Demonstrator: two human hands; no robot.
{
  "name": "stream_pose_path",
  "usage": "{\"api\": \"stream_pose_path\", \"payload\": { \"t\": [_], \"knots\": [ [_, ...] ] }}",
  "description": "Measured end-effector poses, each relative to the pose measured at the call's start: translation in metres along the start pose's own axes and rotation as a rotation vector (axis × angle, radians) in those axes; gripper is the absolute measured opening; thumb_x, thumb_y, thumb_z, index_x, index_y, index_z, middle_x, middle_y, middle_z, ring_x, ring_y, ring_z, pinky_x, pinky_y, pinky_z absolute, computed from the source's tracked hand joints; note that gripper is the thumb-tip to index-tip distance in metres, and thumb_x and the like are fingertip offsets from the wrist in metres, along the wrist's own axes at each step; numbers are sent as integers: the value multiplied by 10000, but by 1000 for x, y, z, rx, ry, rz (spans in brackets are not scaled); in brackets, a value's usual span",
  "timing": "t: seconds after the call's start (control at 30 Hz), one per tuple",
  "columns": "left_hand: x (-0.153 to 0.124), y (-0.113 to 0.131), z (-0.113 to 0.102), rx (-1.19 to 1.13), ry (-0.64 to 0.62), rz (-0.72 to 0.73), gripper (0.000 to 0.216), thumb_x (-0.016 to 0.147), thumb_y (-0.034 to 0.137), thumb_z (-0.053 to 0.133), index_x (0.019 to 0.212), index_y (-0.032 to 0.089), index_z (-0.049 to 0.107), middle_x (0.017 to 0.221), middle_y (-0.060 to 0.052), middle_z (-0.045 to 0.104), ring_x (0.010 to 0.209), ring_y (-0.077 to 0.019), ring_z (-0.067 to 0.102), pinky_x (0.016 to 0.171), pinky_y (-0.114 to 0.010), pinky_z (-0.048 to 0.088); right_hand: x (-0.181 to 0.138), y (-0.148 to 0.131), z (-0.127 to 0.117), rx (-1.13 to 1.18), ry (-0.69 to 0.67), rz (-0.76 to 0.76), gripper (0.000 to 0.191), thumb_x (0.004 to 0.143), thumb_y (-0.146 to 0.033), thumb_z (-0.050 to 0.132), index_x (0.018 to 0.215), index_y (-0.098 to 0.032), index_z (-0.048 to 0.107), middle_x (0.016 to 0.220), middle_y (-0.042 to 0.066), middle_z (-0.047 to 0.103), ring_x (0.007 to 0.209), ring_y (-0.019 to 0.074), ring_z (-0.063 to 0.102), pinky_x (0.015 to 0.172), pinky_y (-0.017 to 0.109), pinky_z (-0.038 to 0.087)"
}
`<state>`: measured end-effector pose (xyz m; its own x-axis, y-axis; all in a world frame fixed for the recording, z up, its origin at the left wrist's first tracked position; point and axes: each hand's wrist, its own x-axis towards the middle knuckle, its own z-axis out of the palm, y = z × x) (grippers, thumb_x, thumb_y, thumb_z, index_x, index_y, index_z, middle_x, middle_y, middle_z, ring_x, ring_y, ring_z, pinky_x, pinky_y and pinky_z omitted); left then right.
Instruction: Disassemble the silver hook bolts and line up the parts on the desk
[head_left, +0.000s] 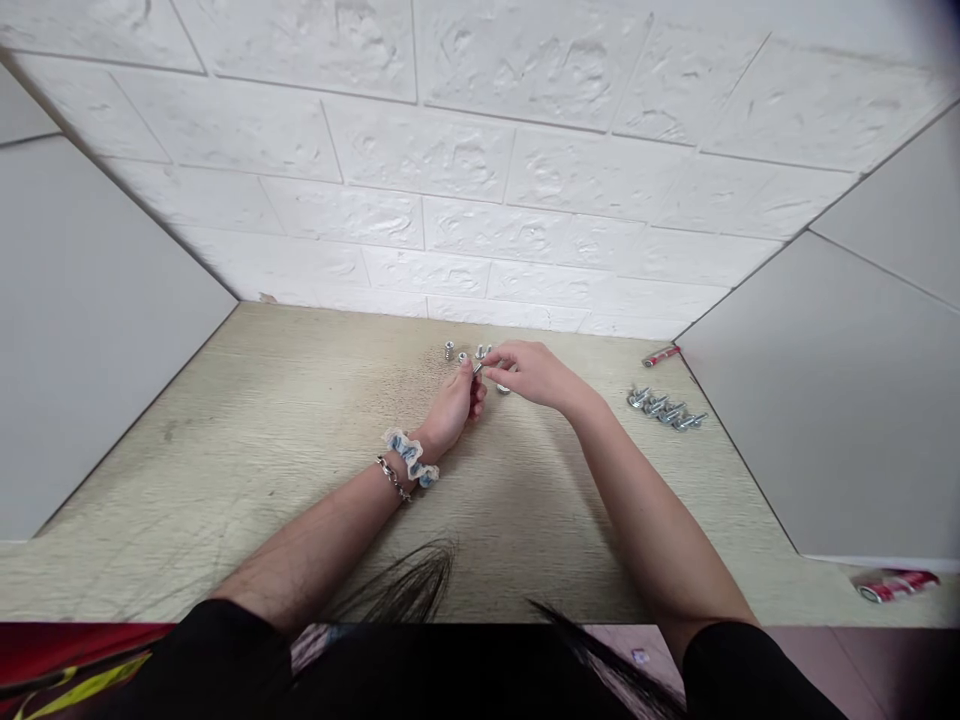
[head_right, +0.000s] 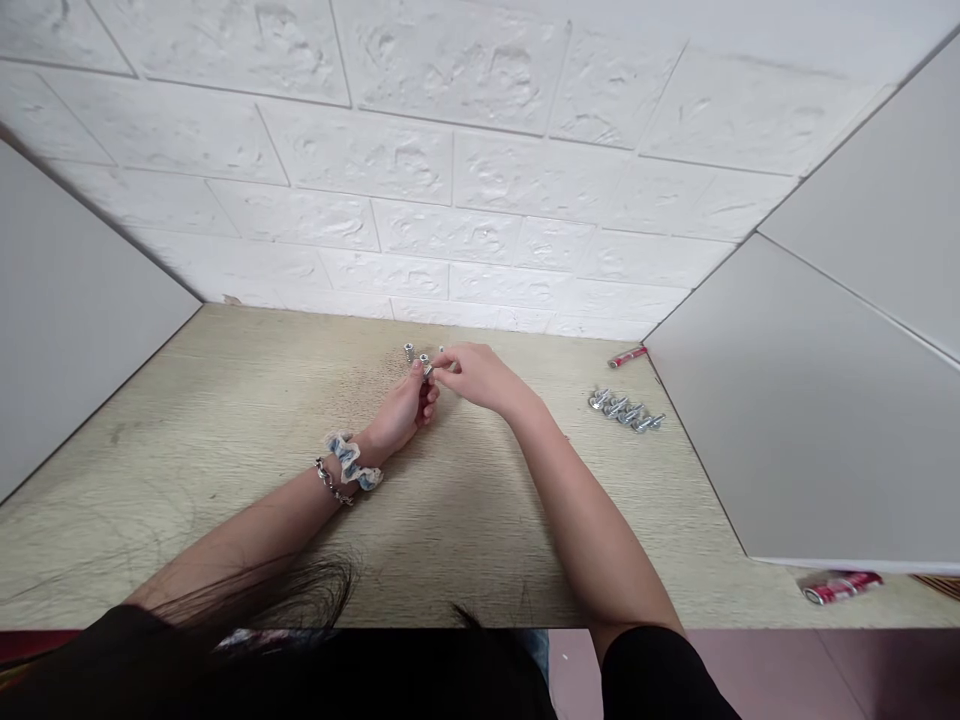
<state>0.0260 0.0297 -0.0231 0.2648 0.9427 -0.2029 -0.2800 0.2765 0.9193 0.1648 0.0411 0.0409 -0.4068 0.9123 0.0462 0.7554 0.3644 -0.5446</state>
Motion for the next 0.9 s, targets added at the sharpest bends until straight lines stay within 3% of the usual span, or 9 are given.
{"api": "stream_pose_path", "payload": {
  "t": [0.23, 0.37, 0.47, 0.57, 0.7, 0.9],
  "knots": [
    [-3, 2, 4, 57, -33, 56, 390, 893, 512, 328, 721, 171, 408, 593, 46, 421, 395, -30, 367, 364, -146, 286, 2, -5, 5, 71, 62, 15, 195, 782, -285, 523, 768, -172, 680, 749, 15, 661, 684, 114, 551, 632, 236, 380],
    [-6, 2, 5, 116, 21, 112, 305, 906, 484, 322, 904, 199, 431, 668, 44, 477, 402, -34, 406, 377, -154, 316, 2, 2, -6, 72, 144, 47, 180, 758, -267, 528, 780, -169, 677, 746, 15, 661, 673, 115, 554, 632, 234, 393],
    [-5, 0, 5, 130, 52, 92, 319, 912, 498, 271, 1000, 224, 408, 701, 43, 487, 398, -37, 411, 378, -161, 324, -2, 18, -24, -47, 281, 139, 177, 754, -252, 526, 782, -158, 674, 783, 36, 667, 718, 136, 567, 678, 252, 408],
    [-3, -4, 2, 144, 4, 65, 366, 902, 530, 261, 975, 214, 429, 694, 40, 478, 402, -37, 405, 383, -165, 330, -6, 43, -36, -264, 342, 263, 191, 759, -218, 501, 798, -149, 675, 857, 74, 673, 809, 179, 579, 743, 286, 409],
    [0, -8, -1, 156, -68, 63, 446, 875, 584, 271, 912, 186, 468, 668, 31, 478, 414, -39, 407, 391, -164, 324, -6, 69, -31, -401, 229, 366, 235, 793, -200, 453, 846, -150, 677, 918, 100, 675, 876, 199, 584, 777, 292, 408],
    [-1, -6, 0, 167, -86, 65, 496, 860, 606, 281, 831, 162, 502, 645, 20, 482, 414, -44, 409, 390, -172, 313, 2, 78, -9, -503, 118, 397, 282, 836, -183, 397, 923, -141, 662, 1032, 132, 646, 975, 220, 571, 808, 300, 403]
  ]
}}
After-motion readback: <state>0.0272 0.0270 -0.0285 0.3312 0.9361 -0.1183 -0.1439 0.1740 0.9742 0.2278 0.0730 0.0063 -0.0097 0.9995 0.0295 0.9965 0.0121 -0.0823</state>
